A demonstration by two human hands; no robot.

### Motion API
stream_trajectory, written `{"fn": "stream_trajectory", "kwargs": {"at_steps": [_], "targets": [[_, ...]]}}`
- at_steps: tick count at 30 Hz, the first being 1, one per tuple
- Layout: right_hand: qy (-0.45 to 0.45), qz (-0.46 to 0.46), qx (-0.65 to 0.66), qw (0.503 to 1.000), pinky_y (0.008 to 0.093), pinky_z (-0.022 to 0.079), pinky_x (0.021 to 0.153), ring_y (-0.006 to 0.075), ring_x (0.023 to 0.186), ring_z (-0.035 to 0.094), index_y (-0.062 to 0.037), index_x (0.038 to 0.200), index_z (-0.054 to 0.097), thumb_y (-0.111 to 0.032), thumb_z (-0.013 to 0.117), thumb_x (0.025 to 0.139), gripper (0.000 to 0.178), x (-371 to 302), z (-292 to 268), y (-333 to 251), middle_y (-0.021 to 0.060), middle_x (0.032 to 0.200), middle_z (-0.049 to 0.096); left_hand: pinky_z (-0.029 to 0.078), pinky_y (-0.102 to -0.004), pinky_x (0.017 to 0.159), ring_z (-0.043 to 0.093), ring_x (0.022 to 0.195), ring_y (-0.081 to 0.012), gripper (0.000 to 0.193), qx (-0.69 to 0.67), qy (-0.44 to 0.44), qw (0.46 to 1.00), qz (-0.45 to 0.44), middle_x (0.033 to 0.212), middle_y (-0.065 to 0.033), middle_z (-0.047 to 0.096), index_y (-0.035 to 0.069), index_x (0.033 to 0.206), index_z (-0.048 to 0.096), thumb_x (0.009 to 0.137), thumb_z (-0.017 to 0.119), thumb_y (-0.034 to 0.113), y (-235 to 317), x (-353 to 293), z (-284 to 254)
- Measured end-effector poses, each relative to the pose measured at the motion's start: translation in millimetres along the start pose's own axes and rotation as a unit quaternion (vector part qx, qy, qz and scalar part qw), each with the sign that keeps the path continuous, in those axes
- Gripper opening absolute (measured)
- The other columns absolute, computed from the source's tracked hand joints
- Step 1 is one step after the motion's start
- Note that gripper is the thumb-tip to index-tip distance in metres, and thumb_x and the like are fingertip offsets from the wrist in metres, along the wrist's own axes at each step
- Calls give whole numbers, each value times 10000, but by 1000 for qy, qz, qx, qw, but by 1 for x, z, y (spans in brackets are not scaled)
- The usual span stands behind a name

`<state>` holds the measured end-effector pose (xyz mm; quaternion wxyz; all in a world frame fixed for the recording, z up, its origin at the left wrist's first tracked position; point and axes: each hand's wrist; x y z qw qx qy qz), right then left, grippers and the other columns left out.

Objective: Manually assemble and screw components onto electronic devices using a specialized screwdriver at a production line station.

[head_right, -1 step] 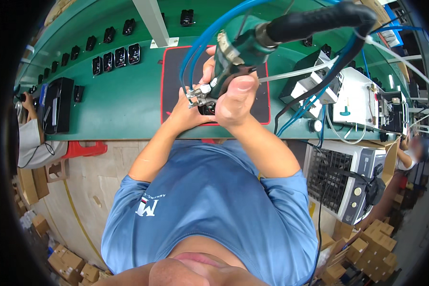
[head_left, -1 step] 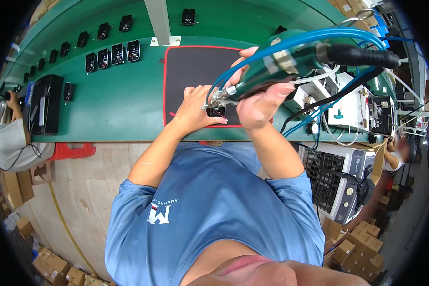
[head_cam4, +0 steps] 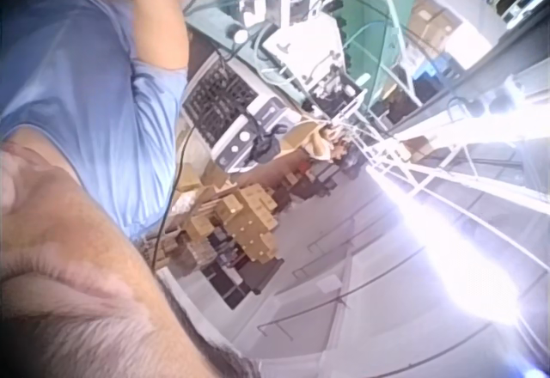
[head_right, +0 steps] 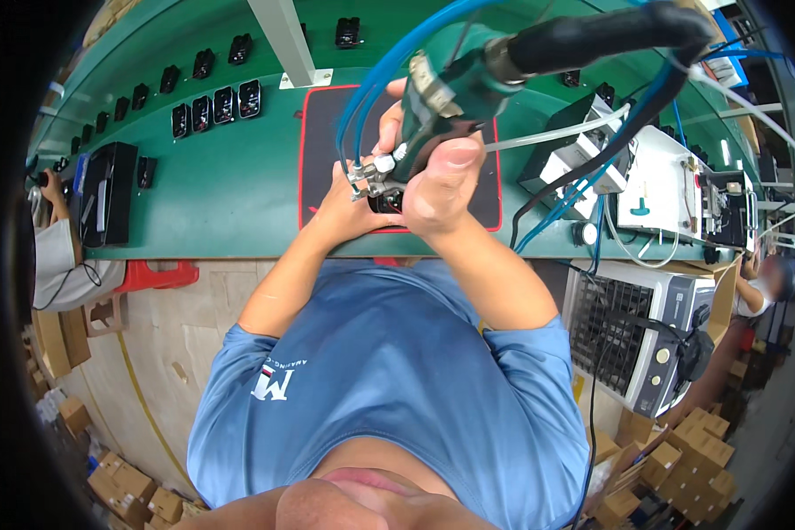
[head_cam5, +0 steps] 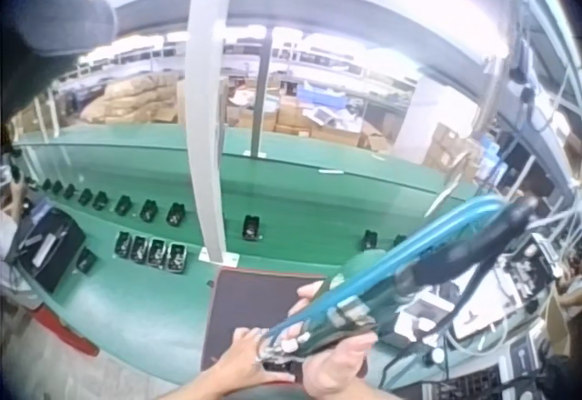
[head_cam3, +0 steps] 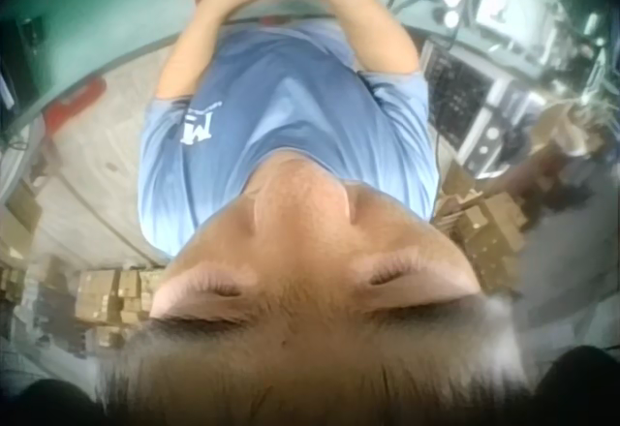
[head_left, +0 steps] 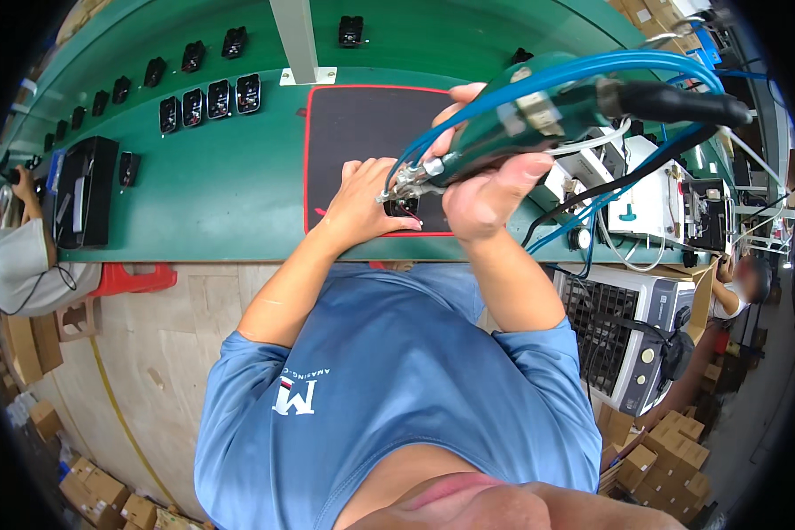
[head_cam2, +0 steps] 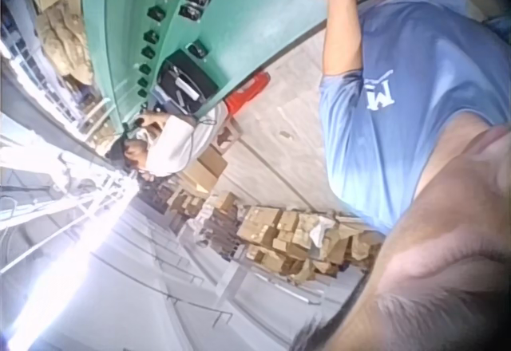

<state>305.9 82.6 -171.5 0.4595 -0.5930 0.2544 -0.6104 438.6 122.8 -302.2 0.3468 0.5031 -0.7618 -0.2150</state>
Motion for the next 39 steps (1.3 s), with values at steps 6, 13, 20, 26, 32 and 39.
{"fn": "stream_trajectory", "kwargs": {"at_steps": [6, 13, 20, 26, 32, 39], "targets": [[38, 5, 43, 998, 298, 491, 491, 172, 519, 543, 97, 1156, 516, -885, 231, 793, 1085, 20, 1, -31, 109, 632, 568, 326, -383, 919, 536, 1065, -256, 785, -6, 33, 999, 35, 1162, -60, 591, 90, 1235, 559, 583, 861, 405, -1, 0, 0], [39, -15, 60, 997, 295, 492, 489, 171, 508, 538, 117, 1168, 504, -898, 231, 779, 1121, 25, 3, -38, 106, 614, 562, 325, -376, 897, 546, 1039, -241, 787, -5, 21, 999, 31, 1145, -47, 598, 97, 1236, 559, 579, 866, 401, -1, 2, -1], [11, -34, -9, 999, 283, 470, 515, 174, 570, 555, 94, 1183, 475, -779, 255, 889, 946, 0, 6, 5, 140, 735, 605, 330, -384, 890, 536, 1047, -258, 794, 6, 22, 999, 26, 1159, -64, 584, 86, 1224, 556, 582, 863, 439, -4, -2, 1], [-4, -36, -8, 999, 281, 450, 512, 173, 569, 548, 75, 1157, 477, -778, 265, 891, 918, -3, -1, 13, 152, 785, 613, 332, -385, 892, 535, 1053, -258, 801, 3, 21, 1000, 21, 1164, -65, 584, 83, 1226, 553, 580, 865, 439, -2, -1, 1], [19, 1, -14, 1000, 297, 474, 520, 177, 576, 549, 75, 1148, 505, -850, 282, 826, 1005, 6, -3, -2, 102, 681, 568, 332, -383, 896, 540, 1063, -242, 795, -8, 9, 1000, 12, 1169, -55, 589, 91, 1247, 550, 595, 861, 424, 0, -1, -3], [12, -53, 66, 996, 321, 471, 479, 182, 525, 532, 77, 1205, 497, -920, 283, 750, 1116, 43, -15, -47, 96, 654, 555, 330, -389, 915, 549, 1060, -240, 793, -7, 13, 1000, 25, 1179, -51, 590, 92, 1258, 547, 609, 855, 428, -3, 1, 1]]}}
Point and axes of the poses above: each hand's wrist, its own x-axis towards the middle knuckle, its own z-axis out of the palm, y = z × x
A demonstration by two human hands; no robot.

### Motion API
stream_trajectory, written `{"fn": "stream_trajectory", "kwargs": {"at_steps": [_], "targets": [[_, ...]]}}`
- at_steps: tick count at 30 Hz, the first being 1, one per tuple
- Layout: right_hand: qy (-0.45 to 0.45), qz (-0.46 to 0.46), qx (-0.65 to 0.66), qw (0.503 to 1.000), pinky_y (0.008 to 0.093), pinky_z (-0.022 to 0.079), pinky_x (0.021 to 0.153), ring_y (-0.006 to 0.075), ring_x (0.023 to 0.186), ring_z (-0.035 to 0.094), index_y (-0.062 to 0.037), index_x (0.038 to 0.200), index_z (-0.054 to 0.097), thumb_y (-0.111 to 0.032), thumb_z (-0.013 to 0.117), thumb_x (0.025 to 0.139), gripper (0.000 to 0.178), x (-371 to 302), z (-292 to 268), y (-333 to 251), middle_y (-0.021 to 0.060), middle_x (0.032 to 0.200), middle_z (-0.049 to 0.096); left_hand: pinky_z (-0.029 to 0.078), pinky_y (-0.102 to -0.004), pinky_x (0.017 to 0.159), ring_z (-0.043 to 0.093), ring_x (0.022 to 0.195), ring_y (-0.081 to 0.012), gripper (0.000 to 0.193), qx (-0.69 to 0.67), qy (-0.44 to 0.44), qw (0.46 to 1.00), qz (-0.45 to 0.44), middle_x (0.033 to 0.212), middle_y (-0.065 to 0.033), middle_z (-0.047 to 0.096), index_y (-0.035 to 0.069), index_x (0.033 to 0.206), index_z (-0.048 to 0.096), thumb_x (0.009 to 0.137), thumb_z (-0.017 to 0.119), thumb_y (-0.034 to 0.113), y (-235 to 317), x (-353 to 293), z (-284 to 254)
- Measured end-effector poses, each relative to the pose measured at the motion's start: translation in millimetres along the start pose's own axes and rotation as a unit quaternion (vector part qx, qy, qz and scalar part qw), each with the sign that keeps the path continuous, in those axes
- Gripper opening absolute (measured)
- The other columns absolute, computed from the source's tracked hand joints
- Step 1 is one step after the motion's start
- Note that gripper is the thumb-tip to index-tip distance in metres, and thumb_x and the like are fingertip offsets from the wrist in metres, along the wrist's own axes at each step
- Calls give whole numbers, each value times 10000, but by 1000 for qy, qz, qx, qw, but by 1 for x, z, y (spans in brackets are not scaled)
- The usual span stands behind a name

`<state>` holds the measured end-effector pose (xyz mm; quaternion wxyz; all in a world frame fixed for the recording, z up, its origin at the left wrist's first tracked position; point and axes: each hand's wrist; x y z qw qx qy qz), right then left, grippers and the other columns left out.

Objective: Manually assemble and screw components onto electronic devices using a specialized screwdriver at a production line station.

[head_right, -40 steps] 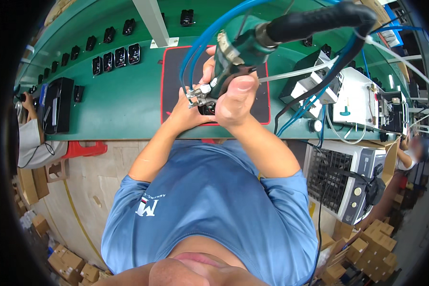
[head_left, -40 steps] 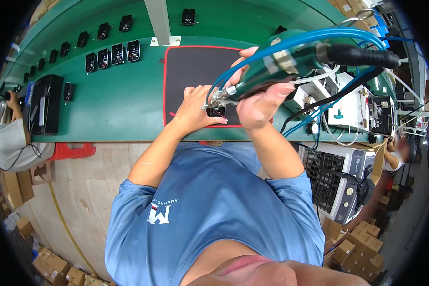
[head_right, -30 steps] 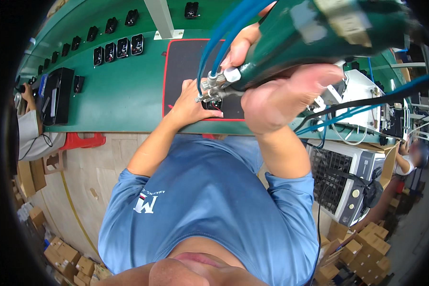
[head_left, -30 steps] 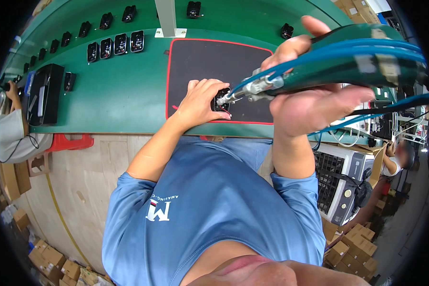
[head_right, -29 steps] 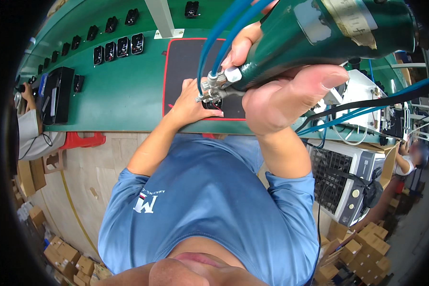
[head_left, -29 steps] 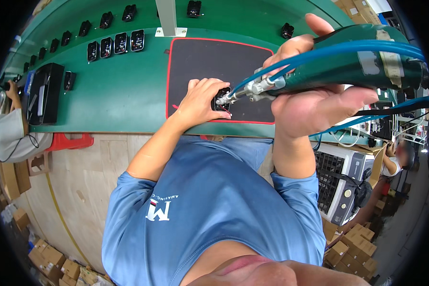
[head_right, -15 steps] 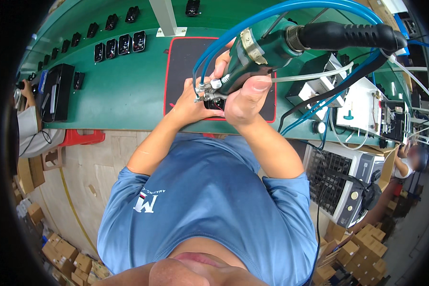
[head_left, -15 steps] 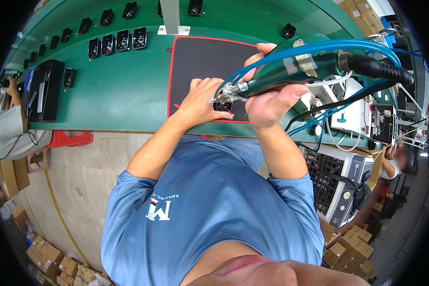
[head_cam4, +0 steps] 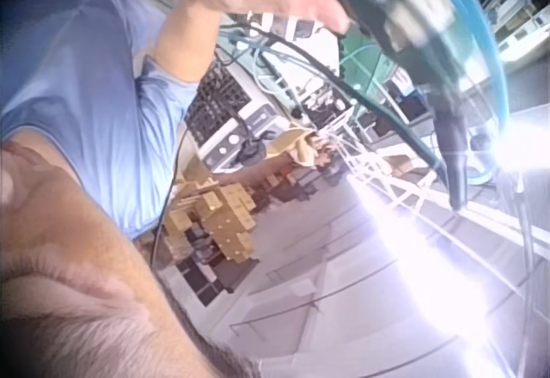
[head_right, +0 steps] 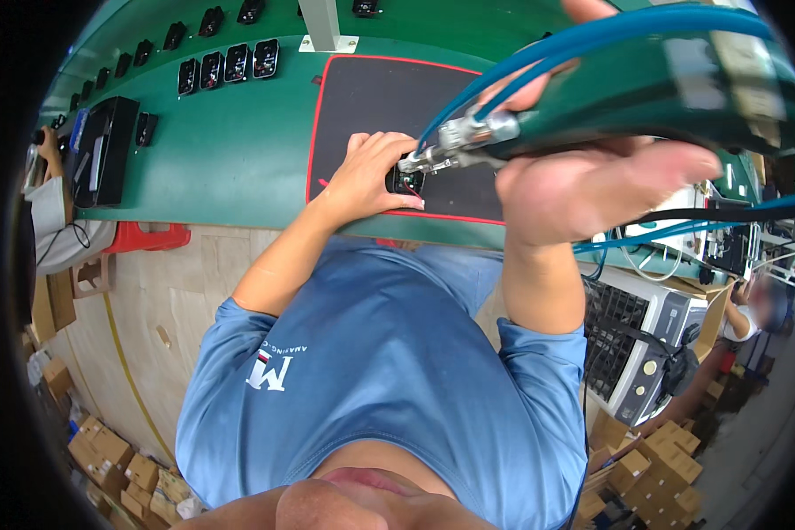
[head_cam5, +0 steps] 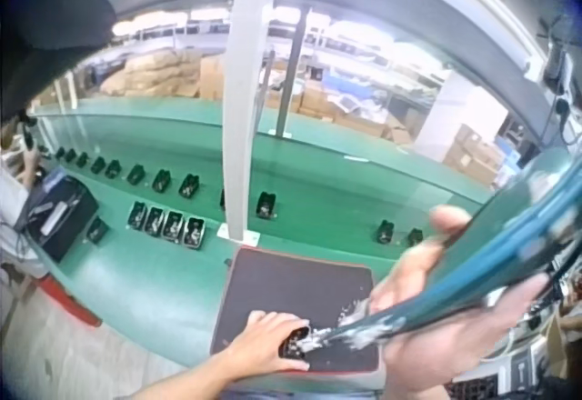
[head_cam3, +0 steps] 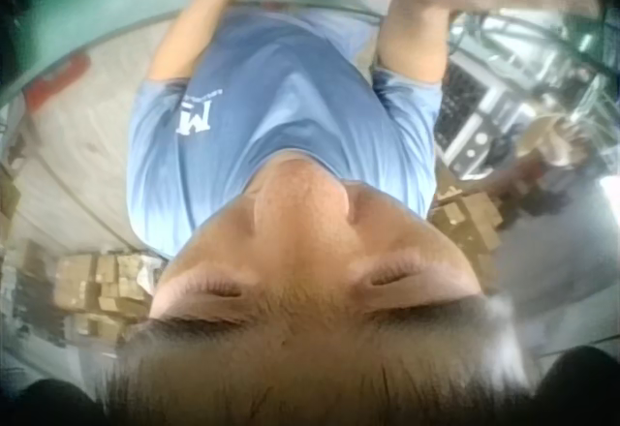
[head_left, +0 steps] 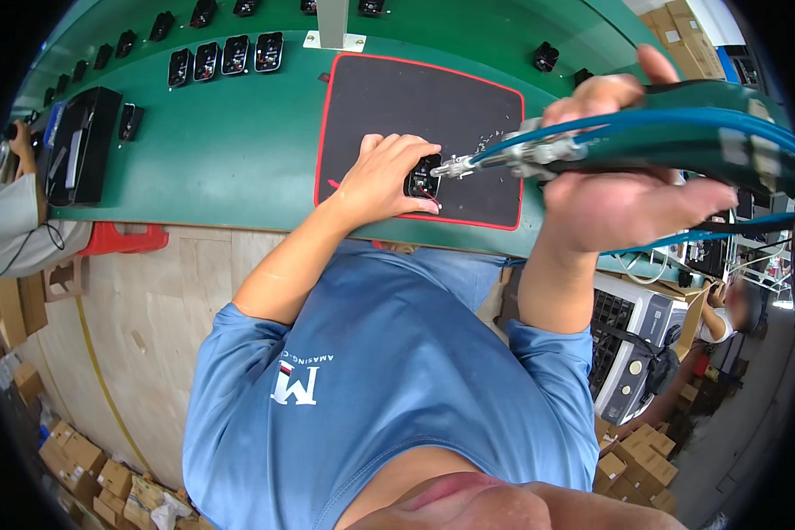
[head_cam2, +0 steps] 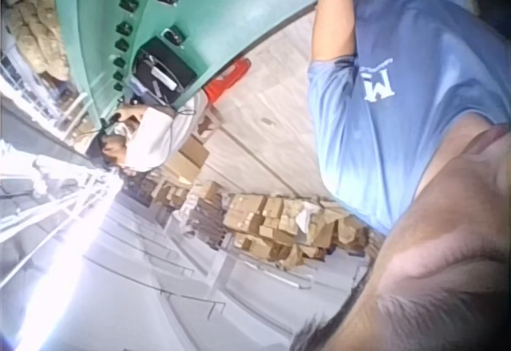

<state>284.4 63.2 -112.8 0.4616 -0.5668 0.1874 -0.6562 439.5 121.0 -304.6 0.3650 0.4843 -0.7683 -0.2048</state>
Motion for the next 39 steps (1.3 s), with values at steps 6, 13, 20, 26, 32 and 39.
{"fn": "stream_trajectory", "kwargs": {"at_steps": [6, 13, 20, 26, 32, 39], "targets": [[26, 1, -100, 995, 318, 467, 484, 185, 525, 531, 97, 1194, 490, -881, 240, 802, 1083, 6, -8, 6, 106, 635, 556, 336, -395, 917, 548, 1059, -243, 793, 3, 8, 1000, -1, 1183, -53, 588, 87, 1261, 542, 613, 856, 419, 1, -1, 0], [60, -56, -118, 990, 300, 480, 504, 192, 557, 560, 104, 1153, 510, -777, 271, 894, 949, -2, -5, 34, 133, 666, 585, 333, -431, 969, 525, 1165, -260, 826, 27, 36, 999, -11, 1277, -80, 543, 84, 1315, 504, 620, 862, 351, 0, -2, 5], [44, -22, -114, 992, 303, 478, 485, 183, 533, 546, 99, 1160, 507, -813, 264, 864, 989, -3, -16, 35, 120, 648, 568, 252, -473, 1092, 401, 1347, -301, 715, -4, 40, 999, 8, 1367, -81, 494, 96, 1325, 502, 714, 810, 302, 2, 2, -3], [35, 8, -67, 997, 328, 486, 463, 187, 506, 527, 75, 1167, 514, -850, 259, 830, 1018, -1, -15, 20, 110, 646, 556, 331, -410, 1059, 465, 1277, -297, 205, -196, -5, 979, 60, 1225, -76, 563, 103, 1096, 645, 896, 610, 136, -5, 41, -7], [59, -12, -67, 996, 306, 482, 473, 182, 511, 540, 67, 1168, 514, -842, 256, 838, 1001, 2, -19, 10, 112, 675, 568, 400, -384, 990, 540, 1110, -261, 89, -317, -104, 939, 80, 1069, -61, 596, 60, 948, 640, 861, 637, 78, -4, 76, -10], [50, -25, -61, 997, 256, 433, 495, 152, 554, 512, 66, 1145, 522, -711, 185, 948, 869, 6, -27, -3, 77, 647, 546, 432, -394, 944, 556, 1080, -255, 120, -288, -91, 946, 117, 977, -57, 585, 68, 907, 658, 792, 666, 33, 3, 93, 3]]}}
Point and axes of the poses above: each hand's wrist, its own x-axis towards the middle knuckle, its own z-axis out of the palm, y = z × x
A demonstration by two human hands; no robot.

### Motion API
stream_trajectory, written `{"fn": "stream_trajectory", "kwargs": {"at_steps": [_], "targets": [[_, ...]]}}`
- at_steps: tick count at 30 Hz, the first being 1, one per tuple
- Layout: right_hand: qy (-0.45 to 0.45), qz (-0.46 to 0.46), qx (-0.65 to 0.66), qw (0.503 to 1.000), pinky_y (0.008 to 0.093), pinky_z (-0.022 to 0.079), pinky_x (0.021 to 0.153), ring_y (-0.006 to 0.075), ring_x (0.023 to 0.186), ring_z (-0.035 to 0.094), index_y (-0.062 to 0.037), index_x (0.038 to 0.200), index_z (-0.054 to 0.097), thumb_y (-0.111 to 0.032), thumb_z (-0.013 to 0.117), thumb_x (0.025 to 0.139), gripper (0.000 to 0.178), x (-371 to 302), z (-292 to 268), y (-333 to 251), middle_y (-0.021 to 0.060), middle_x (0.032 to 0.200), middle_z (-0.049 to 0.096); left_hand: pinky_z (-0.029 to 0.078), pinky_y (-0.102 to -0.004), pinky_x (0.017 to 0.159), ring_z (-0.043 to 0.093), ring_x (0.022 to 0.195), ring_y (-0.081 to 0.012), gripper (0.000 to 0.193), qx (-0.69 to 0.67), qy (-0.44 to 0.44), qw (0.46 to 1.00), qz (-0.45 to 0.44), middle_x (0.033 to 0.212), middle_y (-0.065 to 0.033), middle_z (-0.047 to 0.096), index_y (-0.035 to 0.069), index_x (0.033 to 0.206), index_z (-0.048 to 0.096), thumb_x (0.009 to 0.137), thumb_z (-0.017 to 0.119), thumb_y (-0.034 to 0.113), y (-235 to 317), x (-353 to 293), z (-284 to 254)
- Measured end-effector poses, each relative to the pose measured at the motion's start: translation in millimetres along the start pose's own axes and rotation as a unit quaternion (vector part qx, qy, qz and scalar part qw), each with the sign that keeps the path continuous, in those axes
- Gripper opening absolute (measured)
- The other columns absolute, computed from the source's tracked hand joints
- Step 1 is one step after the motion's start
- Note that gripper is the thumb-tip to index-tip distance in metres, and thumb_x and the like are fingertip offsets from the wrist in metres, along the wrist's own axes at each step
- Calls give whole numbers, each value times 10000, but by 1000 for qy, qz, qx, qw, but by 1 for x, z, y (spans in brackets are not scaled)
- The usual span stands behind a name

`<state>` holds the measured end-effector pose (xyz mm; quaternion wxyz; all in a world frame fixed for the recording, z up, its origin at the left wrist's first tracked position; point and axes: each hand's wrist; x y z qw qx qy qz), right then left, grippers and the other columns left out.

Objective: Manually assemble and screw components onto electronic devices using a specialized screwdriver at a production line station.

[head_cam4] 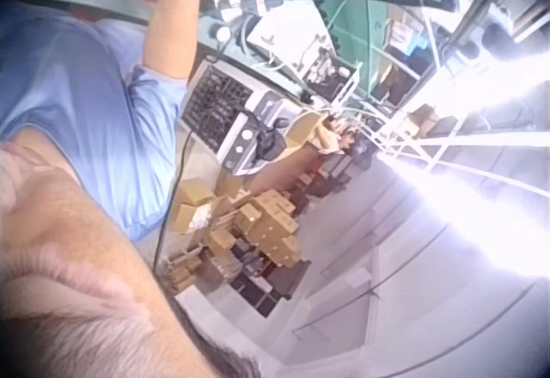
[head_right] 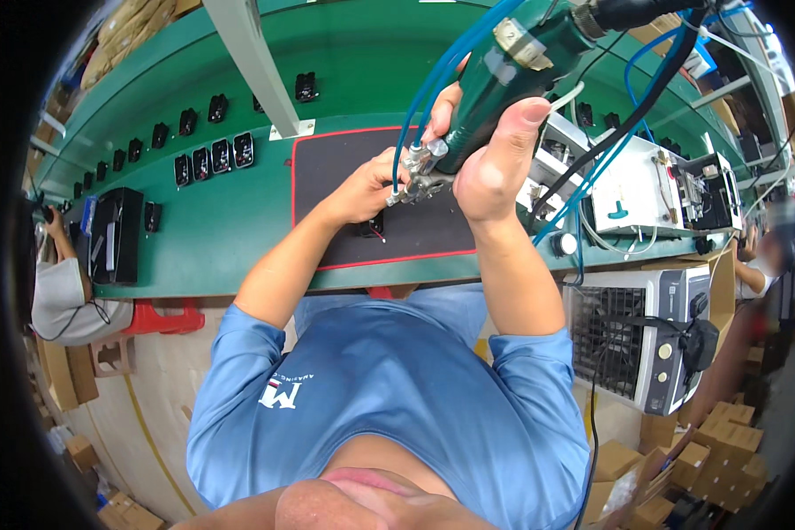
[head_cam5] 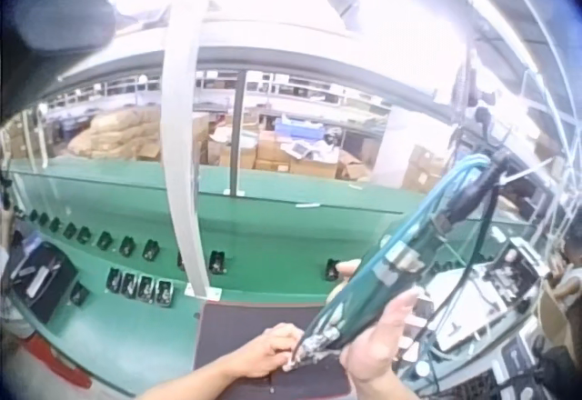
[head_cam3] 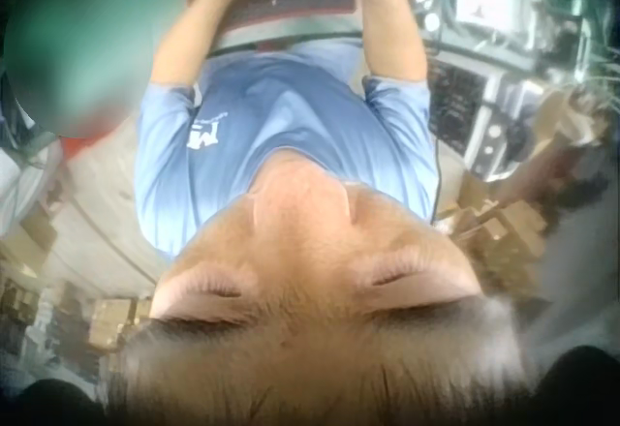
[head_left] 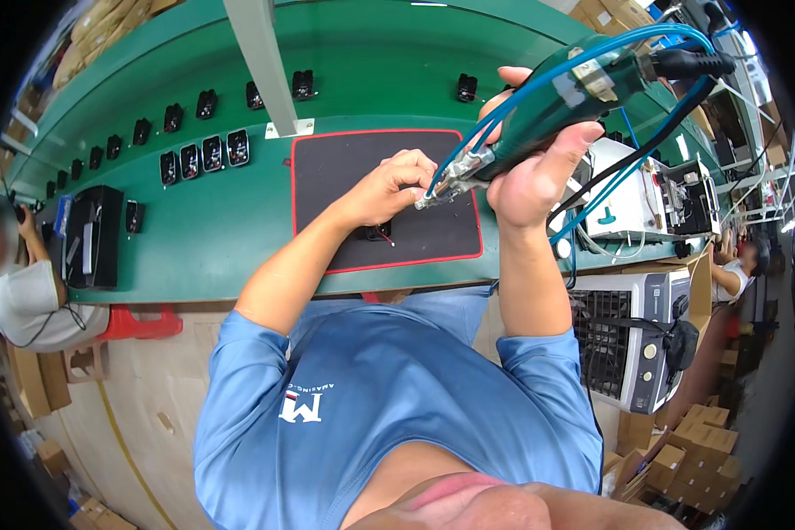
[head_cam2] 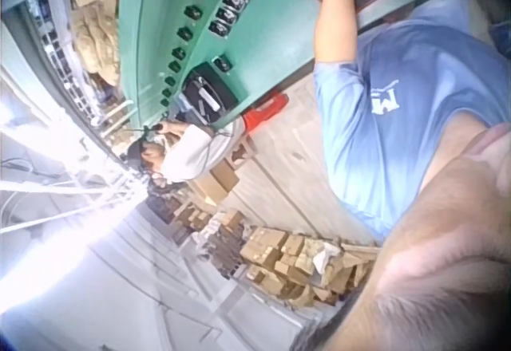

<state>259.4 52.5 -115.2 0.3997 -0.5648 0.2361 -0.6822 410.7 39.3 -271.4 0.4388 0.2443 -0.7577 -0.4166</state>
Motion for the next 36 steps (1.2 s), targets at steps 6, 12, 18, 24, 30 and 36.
{"fn": "stream_trajectory", "kwargs": {"at_steps": [6, 12, 18, 24, 30, 36], "targets": [[-32, -9, -17, 999, 237, 395, 480, 126, 529, 486, 65, 1148, 519, -771, 166, 905, 939, -2, -13, 4, 64, 622, 531, 386, -398, 948, 523, 1039, -252, 113, 79, 11, 997, 14, 989, -45, 552, 101, 913, 669, 812, 650, 55, -5, 6, 4], [-19, 22, -12, 1000, 243, 409, 501, 126, 552, 499, 50, 1139, 509, -800, 175, 881, 949, 1, -21, 8, 61, 634, 523, 379, -378, 927, 512, 998, -248, 146, 51, -14, 999, 14, 996, -30, 542, 107, 960, 640, 818, 643, 73, -1, 9, 6], [-25, 3, -32, 999, 247, 413, 528, 126, 577, 507, 36, 1140, 526, -754, 175, 916, 893, -1, -20, 9, 42, 657, 529, 401, -383, 902, 531, 974, -253, 157, 63, -8, 998, 25, 985, -52, 566, 79, 942, 610, 796, 647, 37, -11, 11, 13], [-26, 11, -14, 999, 251, 420, 540, 119, 580, 509, 45, 1137, 547, -760, 206, 910, 904, 0, -19, 12, 44, 694, 523, 422, -383, 888, 549, 952, -266, 248, 67, -1, 998, 7, 977, -61, 577, 72, 951, 600, 741, 729, 37, -3, 10, 9], [-23, -4, 8, 1000, 265, 446, 541, 130, 577, 525, 77, 1143, 540, -756, 284, 906, 903, -1, -12, 18, 62, 687, 549, 411, -382, 961, 526, 1140, -308, 334, -10, 21, 997, -77, 1112, -83, 611, 66, 967, 593, 722, 809, 138, 8, 7, 8], [-33, -8, 13, 999, 275, 457, 538, 137, 575, 531, 87, 1151, 527, -755, 317, 901, 903, -2, -10, 22, 71, 690, 556, 324, -433, 1039, 511, 1185, -295, 240, 73, -3, 994, -78, 1156, -59, 630, 108, 956, 681, 772, 791, 217, -8, 3, 6]]}}
Point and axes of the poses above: each hand's wrist, its own x-axis towards the middle knuckle, its own z-axis out of the palm, y = z × x
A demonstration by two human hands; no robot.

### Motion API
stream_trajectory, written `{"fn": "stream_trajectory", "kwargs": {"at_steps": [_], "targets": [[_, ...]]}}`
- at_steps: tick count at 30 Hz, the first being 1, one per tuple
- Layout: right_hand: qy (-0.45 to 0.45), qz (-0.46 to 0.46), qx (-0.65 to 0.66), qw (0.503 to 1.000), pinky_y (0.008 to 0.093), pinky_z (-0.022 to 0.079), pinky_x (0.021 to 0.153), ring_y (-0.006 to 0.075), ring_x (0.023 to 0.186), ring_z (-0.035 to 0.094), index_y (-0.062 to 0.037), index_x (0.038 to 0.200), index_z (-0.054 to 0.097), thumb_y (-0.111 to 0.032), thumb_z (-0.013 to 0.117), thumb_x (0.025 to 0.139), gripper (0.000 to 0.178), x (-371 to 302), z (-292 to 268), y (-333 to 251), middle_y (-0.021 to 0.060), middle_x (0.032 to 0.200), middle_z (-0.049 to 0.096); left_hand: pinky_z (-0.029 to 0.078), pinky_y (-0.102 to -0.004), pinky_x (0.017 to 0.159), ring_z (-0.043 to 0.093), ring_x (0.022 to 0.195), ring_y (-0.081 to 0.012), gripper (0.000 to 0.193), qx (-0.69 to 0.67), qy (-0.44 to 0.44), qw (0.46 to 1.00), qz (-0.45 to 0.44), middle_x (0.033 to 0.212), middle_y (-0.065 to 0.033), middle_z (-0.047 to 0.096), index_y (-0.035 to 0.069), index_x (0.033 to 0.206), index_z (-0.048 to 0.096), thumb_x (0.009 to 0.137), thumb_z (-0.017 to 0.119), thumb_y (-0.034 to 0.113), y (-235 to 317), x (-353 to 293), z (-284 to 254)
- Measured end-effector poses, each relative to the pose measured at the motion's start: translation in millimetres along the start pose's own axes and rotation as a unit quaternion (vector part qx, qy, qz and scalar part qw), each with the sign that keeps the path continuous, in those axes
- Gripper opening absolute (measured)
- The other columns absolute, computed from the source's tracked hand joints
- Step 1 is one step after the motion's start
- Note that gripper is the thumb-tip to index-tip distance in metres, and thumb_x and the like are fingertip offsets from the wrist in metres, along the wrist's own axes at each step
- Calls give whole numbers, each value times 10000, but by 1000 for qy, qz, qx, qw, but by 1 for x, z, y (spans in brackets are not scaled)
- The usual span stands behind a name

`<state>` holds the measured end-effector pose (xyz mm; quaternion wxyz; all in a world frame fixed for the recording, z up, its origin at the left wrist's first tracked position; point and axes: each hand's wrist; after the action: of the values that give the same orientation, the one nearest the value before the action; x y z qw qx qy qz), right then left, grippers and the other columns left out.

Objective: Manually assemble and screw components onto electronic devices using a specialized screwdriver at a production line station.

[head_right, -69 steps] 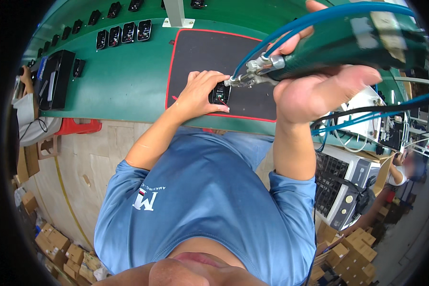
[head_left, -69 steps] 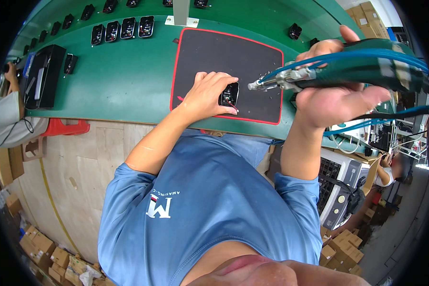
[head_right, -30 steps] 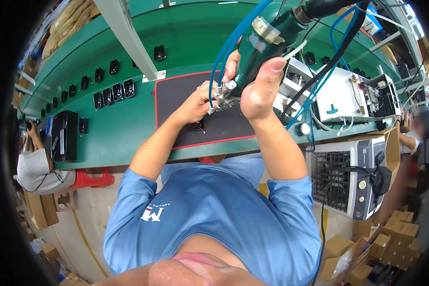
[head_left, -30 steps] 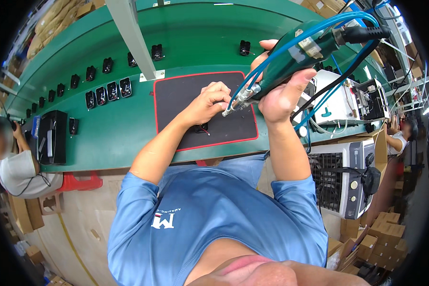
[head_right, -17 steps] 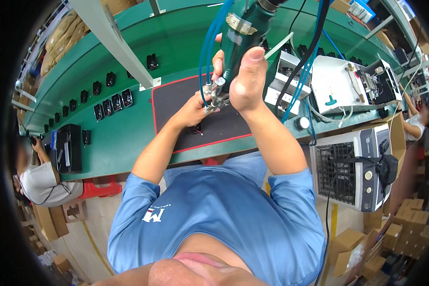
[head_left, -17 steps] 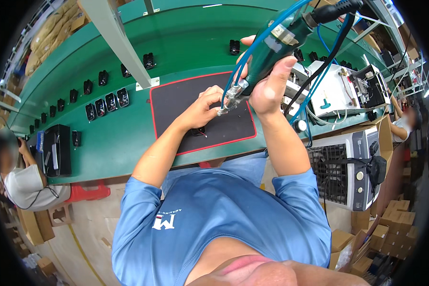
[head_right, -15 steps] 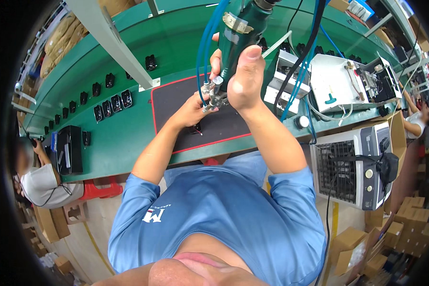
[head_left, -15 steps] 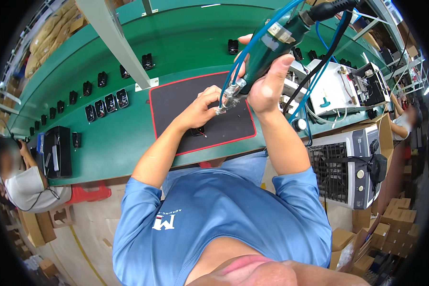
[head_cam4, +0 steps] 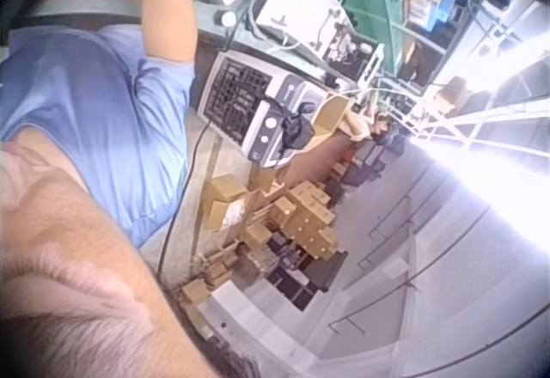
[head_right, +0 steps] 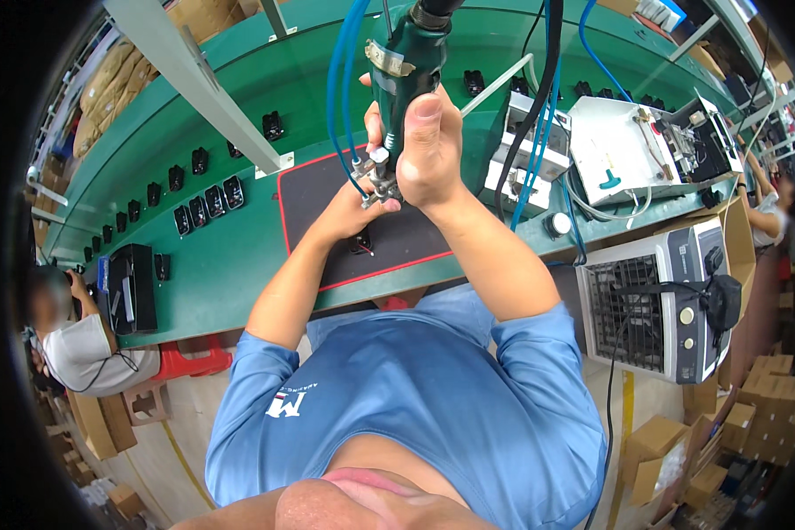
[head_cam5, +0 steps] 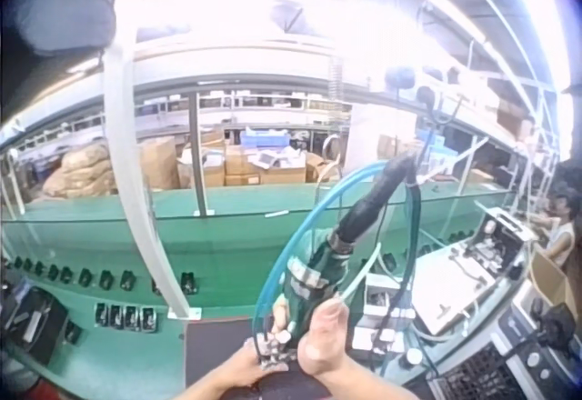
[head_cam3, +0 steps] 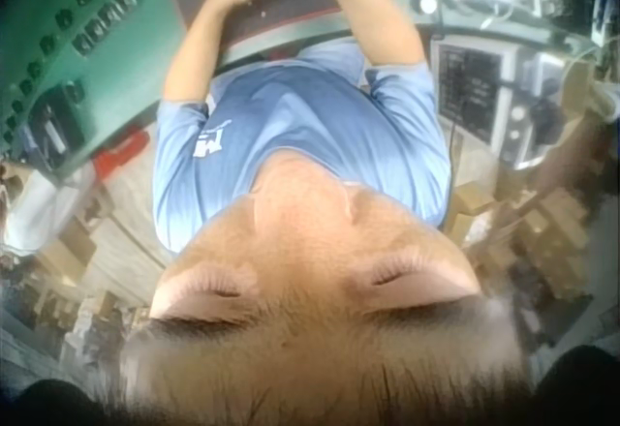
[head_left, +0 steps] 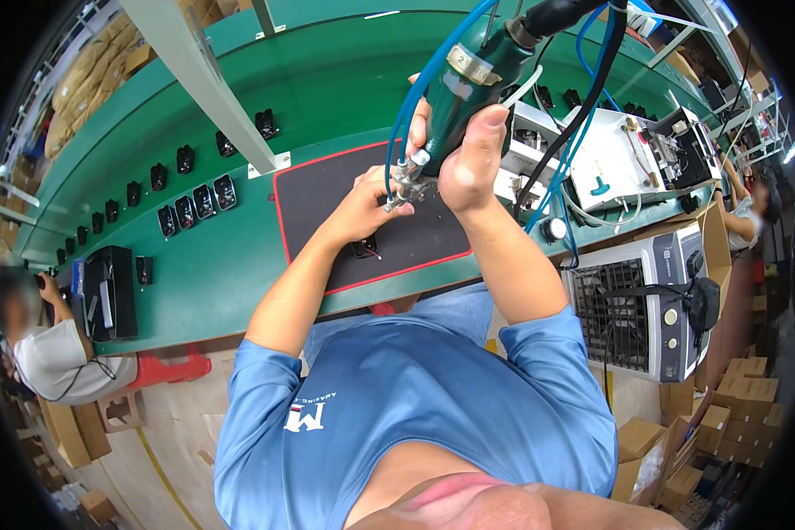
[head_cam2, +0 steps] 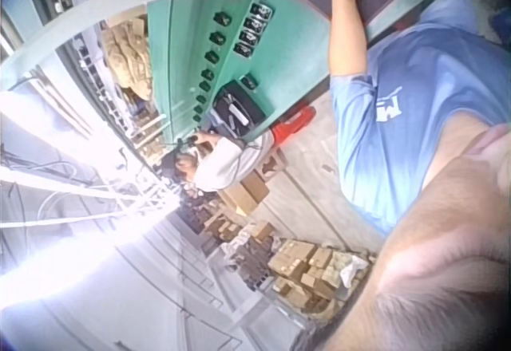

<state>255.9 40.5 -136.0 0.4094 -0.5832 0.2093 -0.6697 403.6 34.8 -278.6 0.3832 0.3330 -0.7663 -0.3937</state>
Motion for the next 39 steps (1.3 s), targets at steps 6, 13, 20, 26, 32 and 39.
{"fn": "stream_trajectory", "kwargs": {"at_steps": [6, 13, 20, 26, 32, 39], "targets": [[8, 10, -9, 1000, 273, 462, 543, 138, 582, 537, 80, 1155, 528, -768, 322, 890, 912, 0, -4, 1, 73, 706, 560, 290, -391, 995, 552, 1117, -218, 117, 46, -17, 999, 12, 1018, 18, 681, 134, 832, 708, 792, 773, 224, 2, 6, -3], [20, -4, -20, 1000, 276, 462, 546, 138, 589, 538, 71, 1157, 531, -766, 312, 894, 904, 0, -13, -3, 72, 721, 560, 301, -415, 964, 557, 1069, -220, 177, 164, 2, 985, 46, 965, 5, 663, 124, 849, 693, 767, 785, 251, 11, 11, 6], [12, -12, -45, 999, 275, 453, 559, 142, 594, 528, 68, 1175, 513, -758, 295, 904, 896, 0, -16, -1, 72, 719, 554, 322, -556, 954, 520, 1074, -239, 193, 339, -12, 940, 43, 1004, -21, 611, 138, 901, 704, 745, 767, 233, -8, 30, 18], [12, 24, -54, 998, 267, 450, 575, 142, 613, 531, 73, 1210, 497, -783, 310, 880, 937, -16, -27, 1, 65, 717, 544, 308, -456, 1000, 516, 1161, -228, 331, 303, 39, 952, 33, 1209, -27, 575, 156, 1162, 671, 833, 679, 118, 13, -5, -7], [-7, 75, -67, 995, 268, 454, 589, 134, 620, 524, 72, 1235, 498, -802, 306, 864, 969, -37, -15, 9, 63, 727, 537, 269, -439, 1090, 416, 1310, -282, 701, 199, 5, 975, -101, 1387, -77, 456, 136, 1392, 489, 750, 770, 134, 33, -92, -36], [30, 34, -16, 999, 295, 496, 543, 157, 637, 563, 36, 1137, 504, -788, 315, 873, 885, -35, 18, 25, 104, 825, 568, 280, -501, 1062, 411, 1305, -311, 995, 253, 59, 960, -108, 1392, -138, 434, 94, 1440, 367, 610, 877, 297, 22, -97, 3]]}}
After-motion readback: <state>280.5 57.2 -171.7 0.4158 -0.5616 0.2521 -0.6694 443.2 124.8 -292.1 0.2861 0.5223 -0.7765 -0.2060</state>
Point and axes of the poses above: each hand's wrist, its own x-axis towards the middle knuckle, its own z-axis out of the palm, y = z × x
